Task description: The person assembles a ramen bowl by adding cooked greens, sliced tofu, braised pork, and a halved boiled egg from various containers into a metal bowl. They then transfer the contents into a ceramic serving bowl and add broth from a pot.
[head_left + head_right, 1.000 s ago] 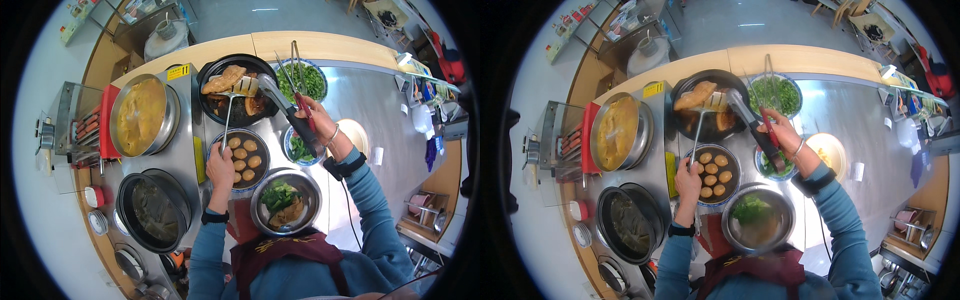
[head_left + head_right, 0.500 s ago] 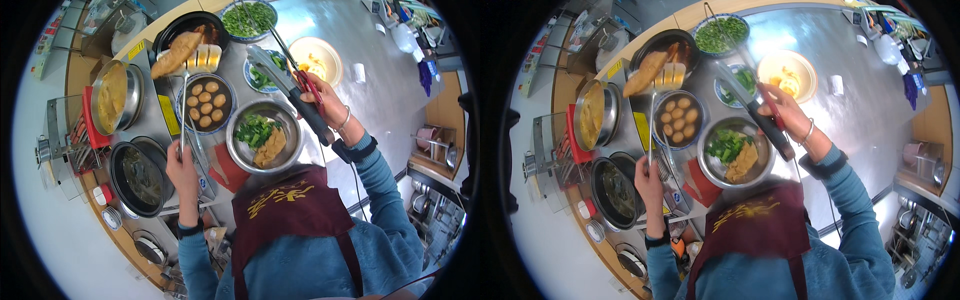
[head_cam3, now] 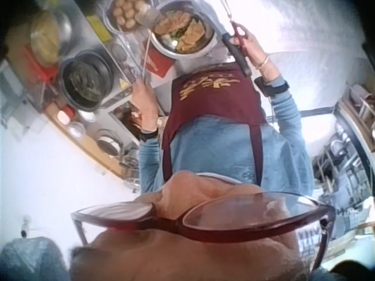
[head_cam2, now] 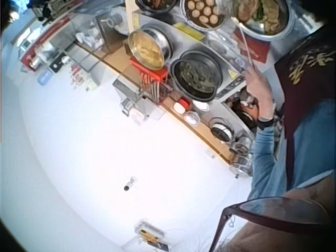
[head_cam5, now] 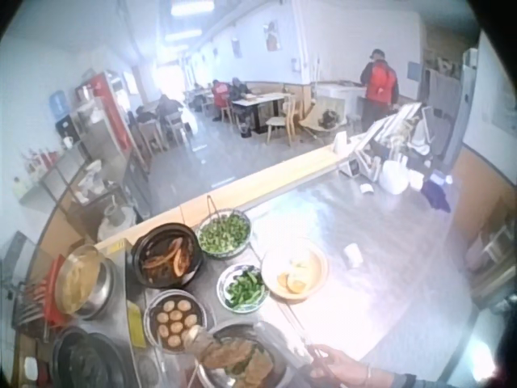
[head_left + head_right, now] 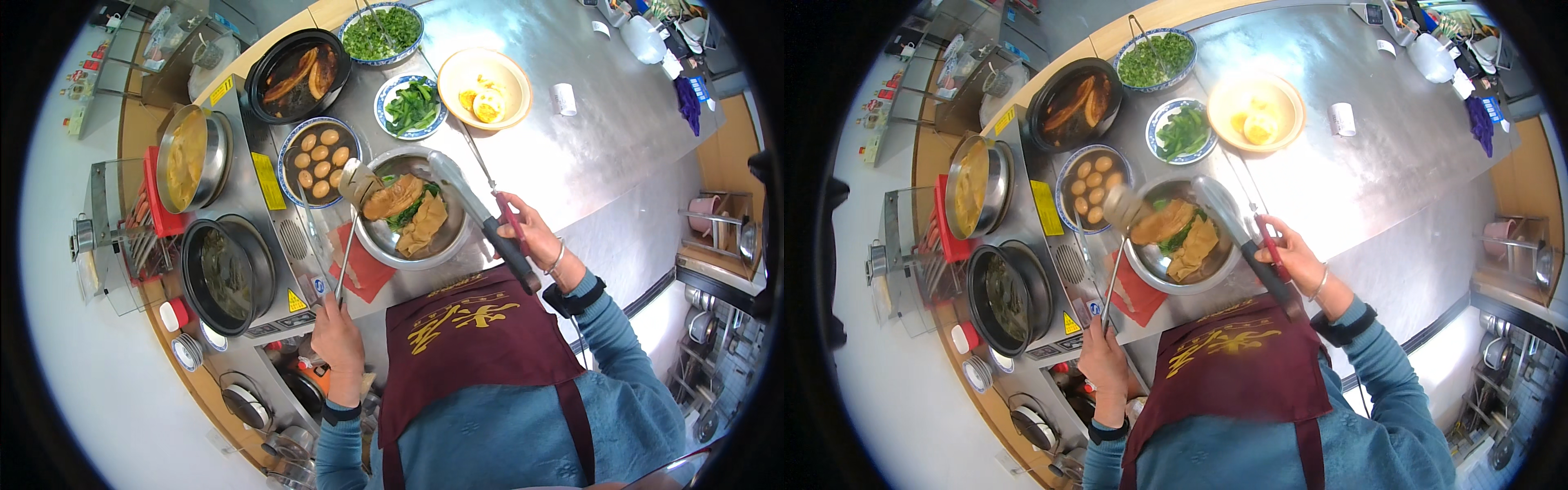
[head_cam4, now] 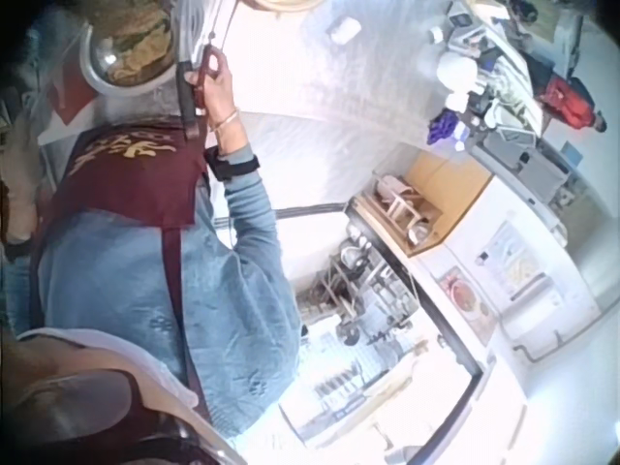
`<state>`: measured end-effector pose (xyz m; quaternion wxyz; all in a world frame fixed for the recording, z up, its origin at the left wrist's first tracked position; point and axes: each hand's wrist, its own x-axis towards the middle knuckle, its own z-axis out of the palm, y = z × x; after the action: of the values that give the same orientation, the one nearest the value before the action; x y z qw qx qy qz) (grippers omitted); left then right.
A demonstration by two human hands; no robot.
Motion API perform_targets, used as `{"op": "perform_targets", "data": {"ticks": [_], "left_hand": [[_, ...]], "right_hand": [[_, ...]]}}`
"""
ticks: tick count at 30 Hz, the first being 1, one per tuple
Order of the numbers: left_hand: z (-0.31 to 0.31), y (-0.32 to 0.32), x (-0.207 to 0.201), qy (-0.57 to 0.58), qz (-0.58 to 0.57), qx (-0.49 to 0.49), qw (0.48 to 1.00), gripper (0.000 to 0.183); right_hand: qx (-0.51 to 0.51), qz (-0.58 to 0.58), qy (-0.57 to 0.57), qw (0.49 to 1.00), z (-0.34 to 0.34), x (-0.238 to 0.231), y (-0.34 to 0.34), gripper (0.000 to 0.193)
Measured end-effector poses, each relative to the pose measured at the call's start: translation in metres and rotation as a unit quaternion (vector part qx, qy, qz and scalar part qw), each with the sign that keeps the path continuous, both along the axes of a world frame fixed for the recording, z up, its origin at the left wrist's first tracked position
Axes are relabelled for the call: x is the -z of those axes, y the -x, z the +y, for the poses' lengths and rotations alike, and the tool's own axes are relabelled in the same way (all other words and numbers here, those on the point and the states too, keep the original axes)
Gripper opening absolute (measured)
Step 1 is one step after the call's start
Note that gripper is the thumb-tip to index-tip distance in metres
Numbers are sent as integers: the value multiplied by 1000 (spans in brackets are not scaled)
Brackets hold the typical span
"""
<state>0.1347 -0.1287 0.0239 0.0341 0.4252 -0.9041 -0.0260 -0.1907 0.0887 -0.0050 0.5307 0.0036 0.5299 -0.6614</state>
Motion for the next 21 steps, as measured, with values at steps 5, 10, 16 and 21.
{"op": "perform_targets", "data": {"ticks": [5,10,16,21], "left_hand": [[18,11,-7,18,-15,15,1000,38],[17,15,-6,15,-3,-14,1000,37],[-2,13,-1,46,13,4,999,35],[-13,22,-15,-18,80,1,997,33]], "right_hand": [[-74,29,-87,993,4,13,-18,66],[-66,7,-115,991,2,18,-26,63],[-72,37,-94,992,-2,21,-17,68],[-109,58,-131,984,-10,25,-15,68]]}}
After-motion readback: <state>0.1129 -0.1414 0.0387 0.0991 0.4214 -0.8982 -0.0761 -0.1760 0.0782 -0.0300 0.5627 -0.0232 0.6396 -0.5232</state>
